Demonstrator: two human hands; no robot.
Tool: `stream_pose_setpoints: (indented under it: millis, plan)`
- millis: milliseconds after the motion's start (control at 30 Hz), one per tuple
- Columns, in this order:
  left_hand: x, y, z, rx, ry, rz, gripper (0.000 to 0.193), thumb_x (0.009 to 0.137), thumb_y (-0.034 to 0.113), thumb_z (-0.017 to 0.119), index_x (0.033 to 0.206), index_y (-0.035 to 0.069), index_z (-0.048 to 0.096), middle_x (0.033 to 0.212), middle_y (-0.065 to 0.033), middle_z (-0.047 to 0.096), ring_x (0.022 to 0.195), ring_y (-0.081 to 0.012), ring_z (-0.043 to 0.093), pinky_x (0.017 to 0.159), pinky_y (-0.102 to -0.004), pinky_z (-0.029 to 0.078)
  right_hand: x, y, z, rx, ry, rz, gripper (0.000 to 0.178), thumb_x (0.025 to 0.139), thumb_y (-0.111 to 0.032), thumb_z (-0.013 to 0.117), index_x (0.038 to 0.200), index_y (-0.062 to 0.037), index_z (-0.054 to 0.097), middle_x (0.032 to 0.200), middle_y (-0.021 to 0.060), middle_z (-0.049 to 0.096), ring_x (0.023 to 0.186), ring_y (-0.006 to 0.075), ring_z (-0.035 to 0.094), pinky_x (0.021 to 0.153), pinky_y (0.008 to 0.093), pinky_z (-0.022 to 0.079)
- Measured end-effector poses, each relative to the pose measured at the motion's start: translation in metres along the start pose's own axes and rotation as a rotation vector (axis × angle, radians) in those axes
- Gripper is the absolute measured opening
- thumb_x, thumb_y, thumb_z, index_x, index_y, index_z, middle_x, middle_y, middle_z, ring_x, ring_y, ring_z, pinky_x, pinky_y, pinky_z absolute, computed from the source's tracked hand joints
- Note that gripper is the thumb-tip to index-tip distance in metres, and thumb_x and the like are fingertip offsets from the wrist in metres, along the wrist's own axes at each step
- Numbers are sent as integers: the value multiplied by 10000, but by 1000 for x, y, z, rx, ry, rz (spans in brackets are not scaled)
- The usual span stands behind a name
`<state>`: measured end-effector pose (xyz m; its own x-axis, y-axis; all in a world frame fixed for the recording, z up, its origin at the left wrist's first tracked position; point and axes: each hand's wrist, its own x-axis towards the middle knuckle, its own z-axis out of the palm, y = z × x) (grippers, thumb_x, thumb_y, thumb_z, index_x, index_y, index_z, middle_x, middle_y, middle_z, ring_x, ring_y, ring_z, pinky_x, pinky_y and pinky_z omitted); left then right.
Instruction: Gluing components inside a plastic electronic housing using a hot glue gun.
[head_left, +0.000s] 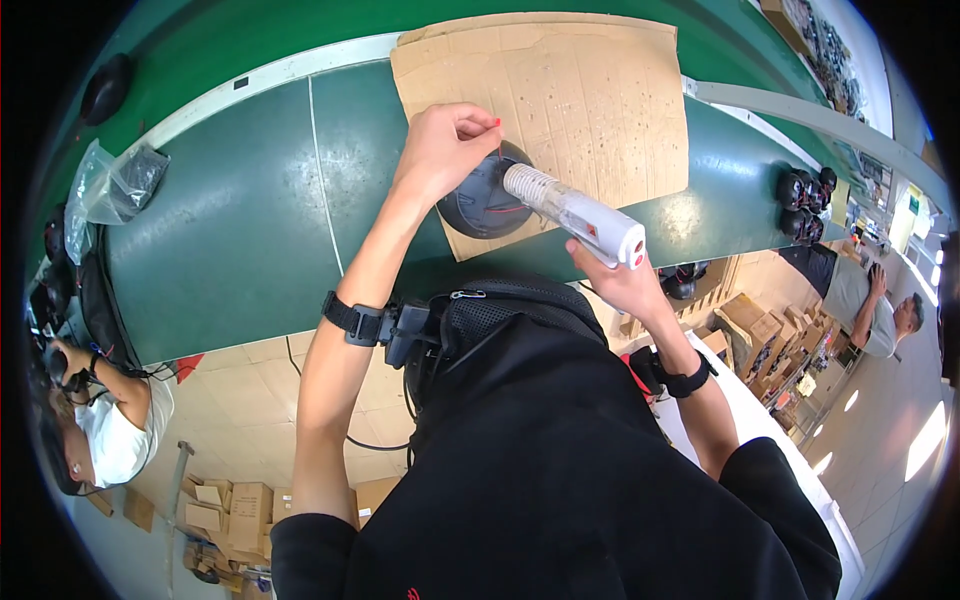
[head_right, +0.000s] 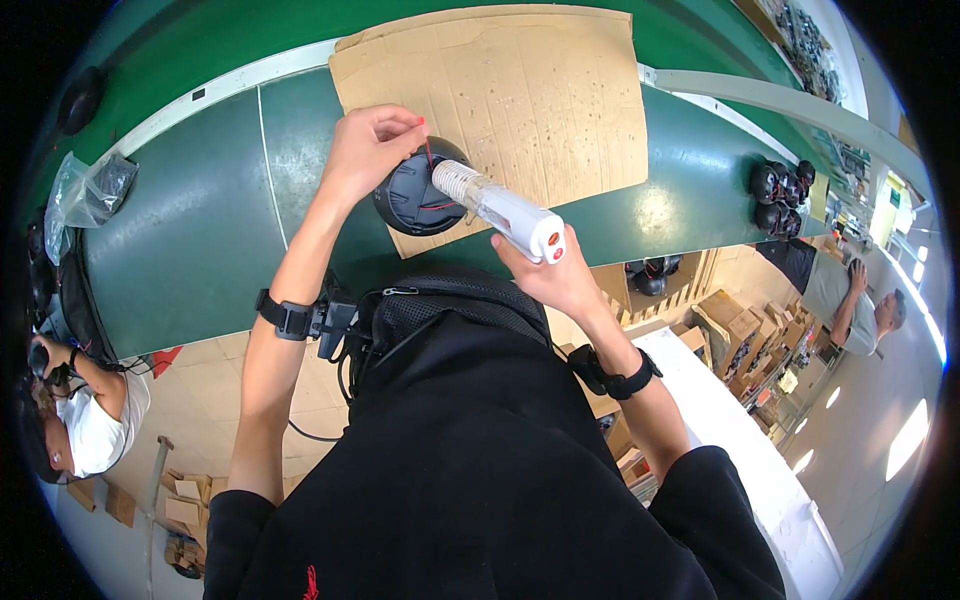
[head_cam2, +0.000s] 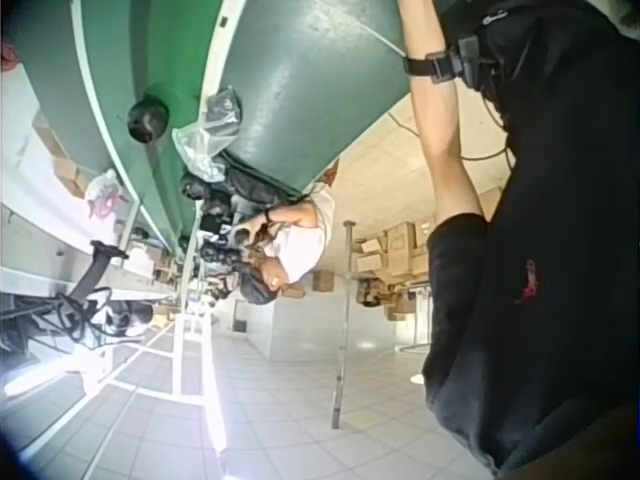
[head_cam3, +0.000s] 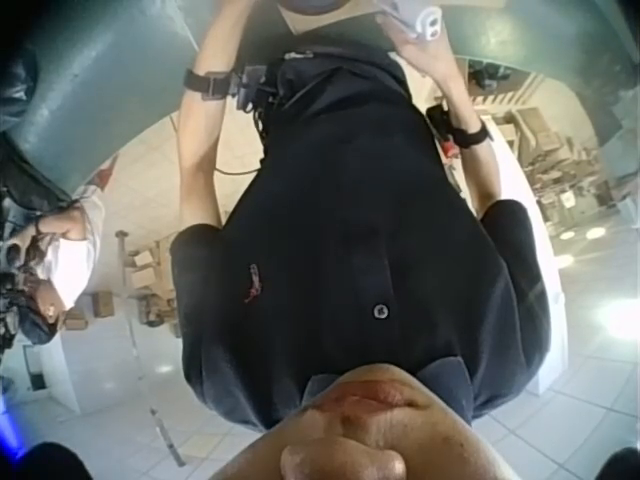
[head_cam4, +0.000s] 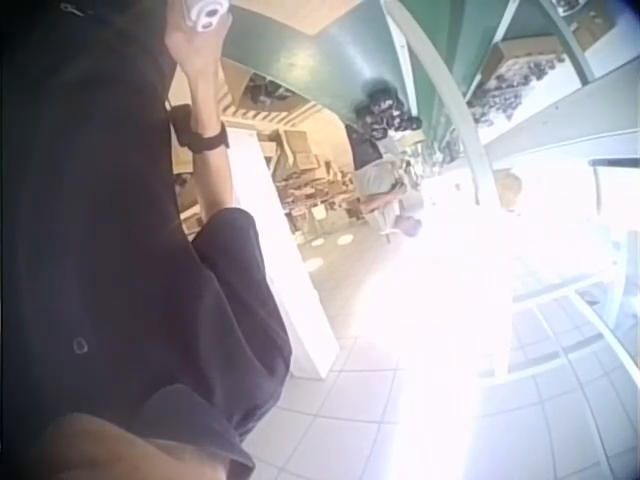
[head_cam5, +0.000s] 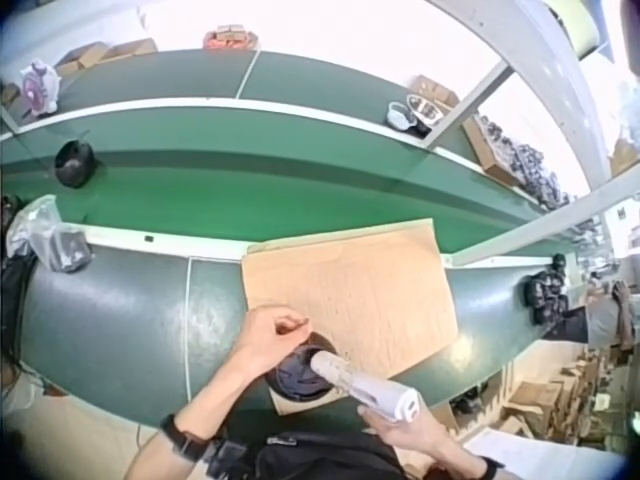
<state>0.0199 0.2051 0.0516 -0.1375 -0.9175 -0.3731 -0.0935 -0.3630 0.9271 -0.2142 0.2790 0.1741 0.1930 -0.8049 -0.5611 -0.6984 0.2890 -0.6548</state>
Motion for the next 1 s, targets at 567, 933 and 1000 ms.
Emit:
stream_pose_setpoints:
  millis: [567,933,1000]
  plan:
    - [-95,-2,35,769,-92,239,288,892,243,690,1126,76,682,727,-130,693,657,-328,685,596,-438,547,2,16,-4,313,-36,72,351,942,-110,655,1268,11,606,936,65,717,798,115,674,529,255,558]
    - [-123,-37,36,499,261,617,284,618,17,734,897,-12,696,816,-69,574,668,-179,582,517,-284,502,-13,30,-35,106,-232,119,340,905,-76,669,1238,-8,656,1061,111,743,899,242,726,759,321,540]
    - [-127,-37,33,477,266,623,313,567,9,731,875,-39,701,842,-103,615,708,-220,625,563,-290,534,-19,29,-45,-279,-347,165,330,841,-163,724,1139,-25,697,1002,120,730,876,303,713,769,354,536]
